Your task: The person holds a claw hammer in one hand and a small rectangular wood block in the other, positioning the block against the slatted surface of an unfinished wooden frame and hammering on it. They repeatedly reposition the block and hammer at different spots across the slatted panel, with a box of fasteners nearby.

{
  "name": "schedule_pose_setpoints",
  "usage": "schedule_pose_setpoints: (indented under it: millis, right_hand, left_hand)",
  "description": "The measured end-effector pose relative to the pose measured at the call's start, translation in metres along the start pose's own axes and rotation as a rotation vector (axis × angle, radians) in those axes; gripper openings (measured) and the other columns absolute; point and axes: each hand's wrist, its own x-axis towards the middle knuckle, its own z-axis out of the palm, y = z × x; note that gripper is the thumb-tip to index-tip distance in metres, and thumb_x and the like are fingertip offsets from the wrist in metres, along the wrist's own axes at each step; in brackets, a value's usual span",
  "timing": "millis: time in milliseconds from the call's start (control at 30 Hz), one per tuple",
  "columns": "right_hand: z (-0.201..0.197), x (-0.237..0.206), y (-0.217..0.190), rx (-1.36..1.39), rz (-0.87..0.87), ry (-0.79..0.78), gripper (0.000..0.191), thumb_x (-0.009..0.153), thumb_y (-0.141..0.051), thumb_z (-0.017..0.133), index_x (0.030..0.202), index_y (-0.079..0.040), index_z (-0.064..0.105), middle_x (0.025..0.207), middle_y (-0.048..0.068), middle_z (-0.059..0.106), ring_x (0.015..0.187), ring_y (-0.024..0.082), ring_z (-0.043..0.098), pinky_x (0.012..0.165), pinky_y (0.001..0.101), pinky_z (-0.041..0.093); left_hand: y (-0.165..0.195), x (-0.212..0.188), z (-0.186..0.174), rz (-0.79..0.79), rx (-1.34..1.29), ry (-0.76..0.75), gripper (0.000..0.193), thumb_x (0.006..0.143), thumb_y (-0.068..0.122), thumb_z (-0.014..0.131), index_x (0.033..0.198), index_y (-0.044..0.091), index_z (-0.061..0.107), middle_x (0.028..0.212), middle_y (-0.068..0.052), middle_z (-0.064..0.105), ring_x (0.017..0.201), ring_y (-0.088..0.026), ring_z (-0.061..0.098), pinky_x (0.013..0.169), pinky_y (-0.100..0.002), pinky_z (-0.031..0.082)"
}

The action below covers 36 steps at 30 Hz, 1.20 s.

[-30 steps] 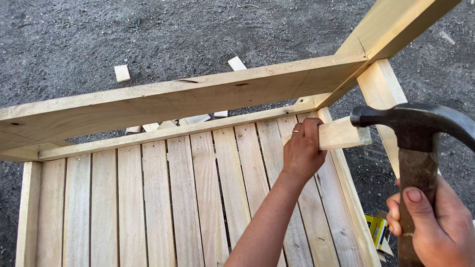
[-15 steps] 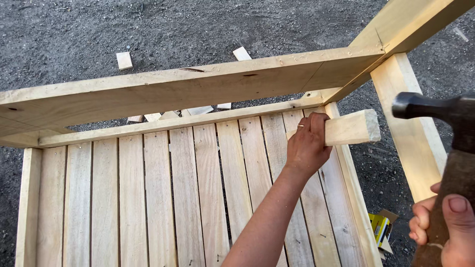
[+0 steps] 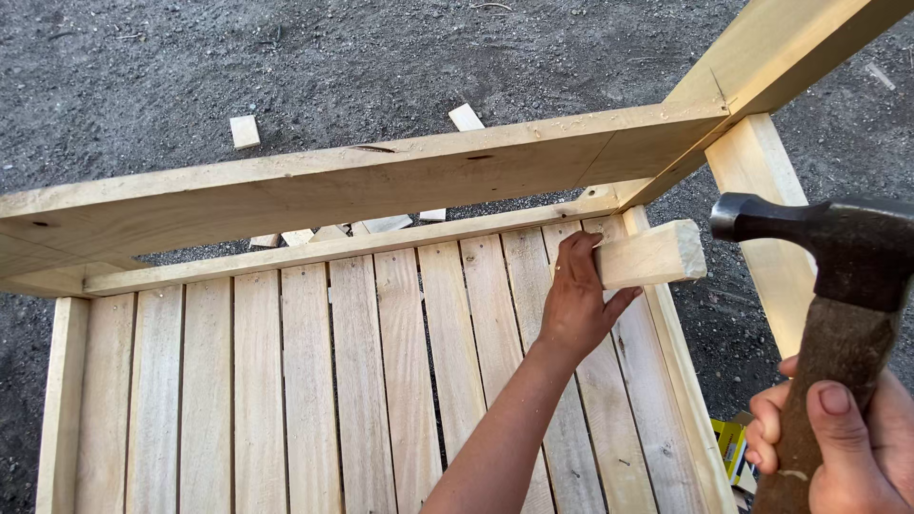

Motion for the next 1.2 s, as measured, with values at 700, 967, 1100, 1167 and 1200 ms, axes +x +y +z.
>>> schedule_pose_setpoints:
  millis: [700, 967, 1100, 1167, 1200]
  right_hand:
    - [0.021, -0.022, 0.002, -0.073, -0.039, -0.004, 0.027, 0.104, -0.02, 0.061, 0.116, 0.005, 0.059, 0.073, 0.014, 0.063, 0.059, 0.016, 0.057, 0.052, 0.0318, 0.05]
    - [0.072, -0.035, -0.009, -0.061, -0.022, -0.009, 0.033, 0.098, -0.02, 0.062, 0.116, 0.008, 0.06, 0.073, 0.013, 0.062, 0.058, 0.018, 0.055, 0.055, 0.0333, 0.048]
    - [0.058, -0.036, -0.015, -0.029, -0.183, 0.089, 0.032, 0.105, -0.021, 0.059, 0.124, 0.003, 0.05, 0.077, 0.006, 0.059, 0.062, 0.011, 0.059, 0.063, 0.0274, 0.052]
    - [0.048, -0.032, -0.013, -0.177, -0.226, 0.148, 0.03, 0.111, -0.02, 0.055, 0.124, 0.002, 0.041, 0.074, 0.003, 0.056, 0.059, 0.009, 0.057, 0.074, 0.0251, 0.048]
    - [0.046, -0.03, -0.01, -0.24, -0.174, 0.125, 0.027, 0.109, -0.019, 0.056, 0.121, 0.004, 0.047, 0.073, 0.006, 0.057, 0.057, 0.012, 0.057, 0.067, 0.0283, 0.048]
  left_hand:
    - [-0.034, -0.047, -0.014, -0.149, 0.092, -0.301, 0.084, 0.094, 0.0, 0.049, 0.161, -0.003, -0.002, 0.171, -0.024, 0.003, 0.154, -0.042, 0.023, 0.116, -0.038, 0.042]
    - [-0.046, -0.048, -0.026, -0.184, 0.208, -0.359, 0.081, 0.088, -0.007, 0.05, 0.162, 0.007, 0.021, 0.165, -0.017, 0.025, 0.143, -0.036, 0.044, 0.112, -0.037, 0.047]
    - [-0.049, -0.05, -0.028, -0.074, 0.198, -0.302, 0.08, 0.087, -0.01, 0.049, 0.162, 0.004, 0.024, 0.164, -0.02, 0.029, 0.144, -0.037, 0.045, 0.113, -0.037, 0.047]
    - [-0.049, -0.05, -0.028, -0.075, 0.183, -0.299, 0.08, 0.086, -0.011, 0.049, 0.161, 0.004, 0.024, 0.164, -0.02, 0.03, 0.145, -0.037, 0.045, 0.112, -0.037, 0.048]
    - [-0.049, -0.049, -0.028, -0.064, 0.176, -0.294, 0.08, 0.086, -0.012, 0.049, 0.16, 0.005, 0.025, 0.164, -0.02, 0.031, 0.145, -0.037, 0.045, 0.112, -0.037, 0.048]
